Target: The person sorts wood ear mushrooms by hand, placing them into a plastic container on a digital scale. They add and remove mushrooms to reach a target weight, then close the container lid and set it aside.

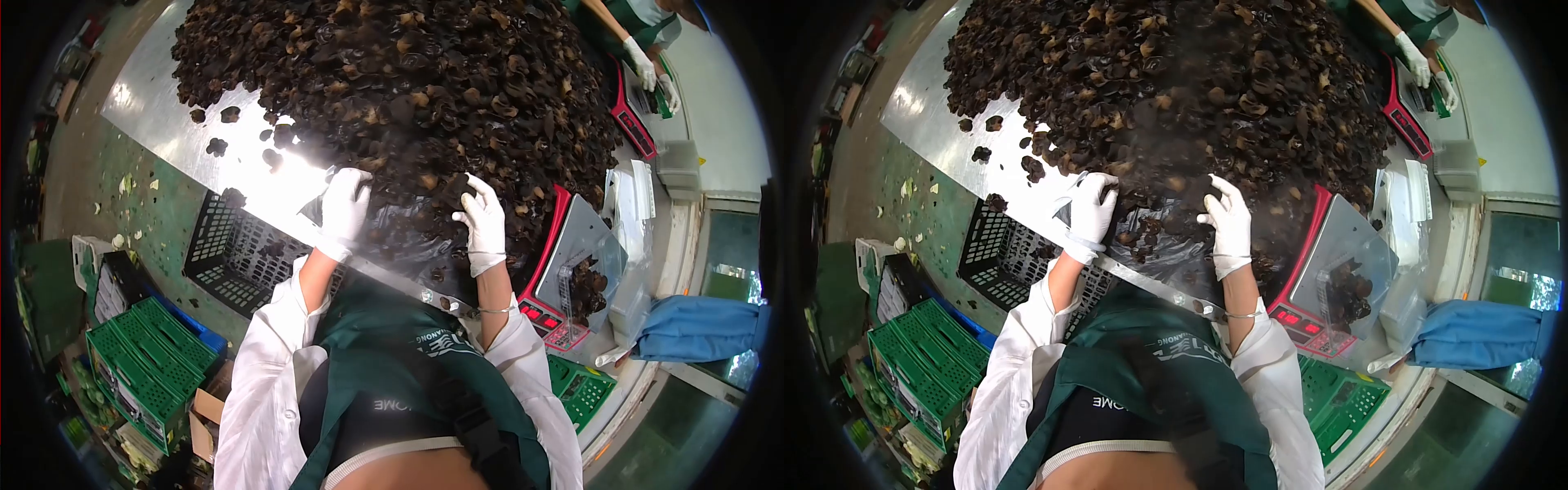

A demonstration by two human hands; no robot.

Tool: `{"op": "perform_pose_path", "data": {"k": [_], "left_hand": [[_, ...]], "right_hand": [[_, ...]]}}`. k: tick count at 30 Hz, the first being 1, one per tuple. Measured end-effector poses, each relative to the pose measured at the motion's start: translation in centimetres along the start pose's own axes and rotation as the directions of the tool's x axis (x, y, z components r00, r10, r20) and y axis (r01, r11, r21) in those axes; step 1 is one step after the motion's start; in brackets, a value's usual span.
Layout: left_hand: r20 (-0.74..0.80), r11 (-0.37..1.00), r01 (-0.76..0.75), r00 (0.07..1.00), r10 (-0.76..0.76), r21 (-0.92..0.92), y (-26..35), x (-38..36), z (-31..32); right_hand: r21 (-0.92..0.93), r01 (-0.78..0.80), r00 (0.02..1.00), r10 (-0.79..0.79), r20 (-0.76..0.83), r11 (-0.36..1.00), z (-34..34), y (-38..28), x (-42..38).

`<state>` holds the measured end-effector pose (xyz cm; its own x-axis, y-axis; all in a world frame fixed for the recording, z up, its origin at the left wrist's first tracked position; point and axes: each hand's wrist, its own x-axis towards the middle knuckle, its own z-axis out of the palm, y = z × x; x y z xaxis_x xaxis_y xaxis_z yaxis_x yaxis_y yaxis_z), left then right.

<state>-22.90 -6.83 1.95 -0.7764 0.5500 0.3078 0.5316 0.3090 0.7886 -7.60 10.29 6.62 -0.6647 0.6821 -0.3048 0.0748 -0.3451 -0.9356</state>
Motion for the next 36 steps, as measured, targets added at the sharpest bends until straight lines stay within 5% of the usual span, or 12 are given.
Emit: {"op": "perform_pose_path", "data": {"k": [6,8,10,12,14,16,20,23,26,28,30,36], "left_hand": [[0.01,0.942,0.297,0.954,-0.3,-0.153,-2.2,-2.5,-2.3],[0.061,0.858,0.442,0.895,-0.443,-0.262,-1.4,-4.0,-5.8],[0.021,0.855,0.509,0.86,-0.509,-0.101,-1.6,-5.6,-9.8],[-0.094,0.841,0.484,0.851,-0.516,-0.241,-3.4,-8.1,-13.0],[-0.207,0.835,0.493,0.868,-0.452,0.244,-6.0,-10.2,-16.2],[-0.15,0.708,0.273,0.961,-0.232,0.651,-4.3,-9.6,-17.5],[-0.121,0.888,0.091,0.992,-0.04,0.451,-2.7,-5.8,-14.2],[-0.14,0.974,0.079,0.989,-0.049,0.212,0.4,-2.0,-9.2],[-0.01,0.981,-0.096,0.995,0.099,0.17,1.8,1.1,-6.0],[0.027,0.987,-0.116,0.993,0.114,0.108,0.6,2.1,-3.0],[0.082,0.976,-0.139,0.989,0.126,0.169,0.0,2.5,-0.7],[0.14,0.963,-0.195,0.975,0.17,0.188,1.0,0.0,-0.6]], "right_hand": [[-0.247,0.065,0.976,-0.01,0.216,0.967,4.0,-0.1,-4.2],[-0.303,0.232,0.883,-0.069,0.464,0.924,5.5,0.4,-5.5],[-0.451,0.442,0.716,-0.002,0.698,0.775,6.6,-0.7,-6.2],[-0.384,0.828,0.532,-0.357,0.768,0.407,6.7,-1.9,-3.9],[-0.521,0.736,0.672,-0.378,0.637,0.431,7.0,-5.2,-0.4],[-0.621,0.765,0.592,-0.566,0.574,0.171,7.3,-6.6,4.2],[-0.691,0.658,0.493,-0.523,0.695,-0.299,9.5,-6.0,9.9],[-0.71,0.677,0.585,-0.444,0.679,-0.194,8.2,-5.2,11.5],[-0.664,0.739,0.545,-0.678,0.494,0.11,6.9,-7.4,8.7],[-0.735,0.555,0.796,-0.504,0.335,0.389,6.0,-8.5,5.8],[-0.757,0.65,0.721,-0.372,0.584,0.07,4.0,-6.2,6.1],[-0.701,0.689,0.639,-0.302,0.707,-0.183,4.0,0.6,2.3]]}}
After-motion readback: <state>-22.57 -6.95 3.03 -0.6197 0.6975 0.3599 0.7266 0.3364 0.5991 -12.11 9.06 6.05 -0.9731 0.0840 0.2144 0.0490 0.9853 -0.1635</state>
